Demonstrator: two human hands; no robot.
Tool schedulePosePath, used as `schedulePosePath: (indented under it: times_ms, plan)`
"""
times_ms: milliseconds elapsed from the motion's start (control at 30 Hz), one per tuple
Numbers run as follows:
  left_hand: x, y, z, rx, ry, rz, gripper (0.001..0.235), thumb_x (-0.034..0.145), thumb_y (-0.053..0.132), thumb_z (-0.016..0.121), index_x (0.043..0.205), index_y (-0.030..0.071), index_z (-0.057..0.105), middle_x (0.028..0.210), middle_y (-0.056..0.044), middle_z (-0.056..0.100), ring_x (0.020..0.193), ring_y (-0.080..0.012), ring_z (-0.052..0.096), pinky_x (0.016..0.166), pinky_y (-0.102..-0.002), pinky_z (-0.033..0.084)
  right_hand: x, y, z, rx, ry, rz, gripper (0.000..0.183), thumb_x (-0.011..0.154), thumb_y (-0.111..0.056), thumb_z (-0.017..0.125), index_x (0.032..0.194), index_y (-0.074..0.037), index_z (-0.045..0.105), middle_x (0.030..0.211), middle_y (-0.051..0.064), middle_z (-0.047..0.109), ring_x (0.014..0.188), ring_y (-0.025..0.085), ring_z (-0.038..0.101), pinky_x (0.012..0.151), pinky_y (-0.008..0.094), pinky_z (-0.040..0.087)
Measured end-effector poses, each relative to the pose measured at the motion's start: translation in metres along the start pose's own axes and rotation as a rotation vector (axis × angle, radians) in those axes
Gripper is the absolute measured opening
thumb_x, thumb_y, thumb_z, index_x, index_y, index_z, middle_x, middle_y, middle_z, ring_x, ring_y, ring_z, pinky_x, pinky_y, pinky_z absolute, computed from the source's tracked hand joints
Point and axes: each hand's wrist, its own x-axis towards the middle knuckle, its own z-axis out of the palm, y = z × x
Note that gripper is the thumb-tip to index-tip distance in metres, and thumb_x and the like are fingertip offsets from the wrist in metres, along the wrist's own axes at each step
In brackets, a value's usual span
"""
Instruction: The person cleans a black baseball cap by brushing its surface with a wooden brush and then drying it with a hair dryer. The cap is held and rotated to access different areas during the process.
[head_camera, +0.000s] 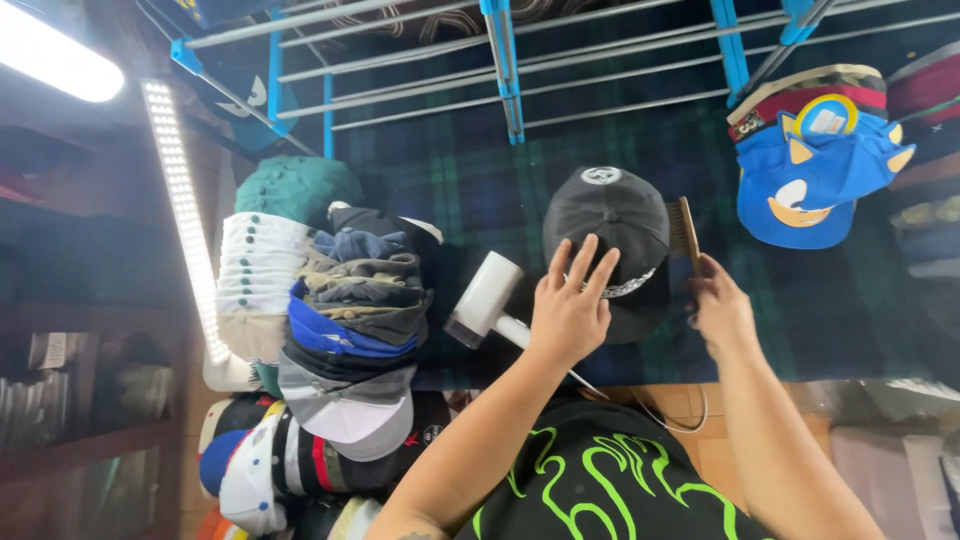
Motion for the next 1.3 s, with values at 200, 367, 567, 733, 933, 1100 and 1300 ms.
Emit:
schedulePosePath:
  times_ms: [200, 367, 567, 733, 933, 1100, 1300]
  plan:
    - [0.004, 0.0, -0.015, -0.127, -0.193, -0.021, 0.07, 0.094, 0.02, 0.06, 0.159, 0.021, 0.035, 0.169, -0.011, 0.029, 0.157, -0.0438, 0.022, 0.103, -0.053, 0.045, -0.002, -0.119, -0.015, -0.133, -0.205, 0.087, 0.05, 0.109, -0.003, 0.046, 0.159, -0.011, 0.045, 0.123, 0.009, 0.063, 0.087, 0.02, 0.055, 0.066, 0.028, 0.044]
    - [0.001, 0.012, -0.009, -0.128, -0.15, -0.071, 0.074, 0.091, 0.024, 0.063, 0.159, 0.018, 0.035, 0.17, -0.012, 0.024, 0.157, -0.0458, 0.019, 0.107, -0.057, 0.041, 0.011, -0.167, -0.025, -0.423, -0.279, 0.236, 0.045, 0.112, -0.015, 0.044, 0.157, -0.015, 0.048, 0.129, 0.012, 0.063, 0.098, 0.028, 0.057, 0.08, 0.039, 0.048]
    - [0.006, 0.03, -0.004, -0.132, -0.121, -0.171, 0.068, 0.098, 0.037, 0.059, 0.157, 0.013, 0.036, 0.168, -0.015, 0.026, 0.155, -0.0498, 0.018, 0.111, -0.062, 0.037, 0.051, -0.147, -0.032, -0.538, -0.454, 0.111, 0.048, 0.11, -0.017, 0.044, 0.158, -0.019, 0.048, 0.13, 0.01, 0.066, 0.104, 0.027, 0.063, 0.086, 0.039, 0.048]
    - [0.018, 0.044, -0.001, -0.131, 0.159, -0.18, 0.049, 0.101, 0.03, 0.059, 0.144, 0.007, 0.053, 0.156, -0.018, 0.043, 0.147, -0.0535, 0.034, 0.104, -0.064, 0.045, 0.071, -0.151, -0.028, -0.502, -0.482, -0.044, 0.046, 0.109, -0.018, 0.048, 0.154, -0.015, 0.052, 0.125, 0.007, 0.068, 0.1, 0.024, 0.065, 0.081, 0.038, 0.048]
    - [0.036, 0.051, 0.021, 0.001, 0.154, -0.338, 0.058, 0.094, 0.033, 0.062, 0.148, 0.016, 0.051, 0.157, -0.019, 0.043, 0.146, -0.0516, 0.036, 0.107, -0.067, 0.041, 0.114, -0.119, -0.036, -0.61, -0.508, -0.19, 0.038, 0.111, -0.02, 0.056, 0.147, -0.024, 0.062, 0.123, 0.009, 0.073, 0.098, 0.027, 0.072, 0.077, 0.039, 0.06]
    - [0.04, 0.055, 0.03, 0.002, 0.182, -0.431, 0.056, 0.093, 0.035, 0.063, 0.146, 0.018, 0.053, 0.154, -0.015, 0.047, 0.145, -0.0474, 0.039, 0.107, -0.066, 0.04, 0.123, -0.139, -0.029, -0.473, -0.674, -0.12, 0.042, 0.109, -0.016, 0.056, 0.151, -0.018, 0.057, 0.122, 0.017, 0.072, 0.1, 0.033, 0.07, 0.077, 0.041, 0.06]
    - [0.048, 0.052, 0.043, 0.038, 0.253, -0.534, 0.051, 0.096, 0.037, 0.062, 0.141, 0.017, 0.054, 0.147, -0.009, 0.054, 0.142, -0.0392, 0.046, 0.108, -0.059, 0.043, 0.15, -0.128, -0.023, -0.296, -0.727, -0.087, 0.041, 0.108, -0.016, 0.057, 0.149, -0.018, 0.058, 0.123, 0.015, 0.07, 0.096, 0.024, 0.067, 0.074, 0.031, 0.057]
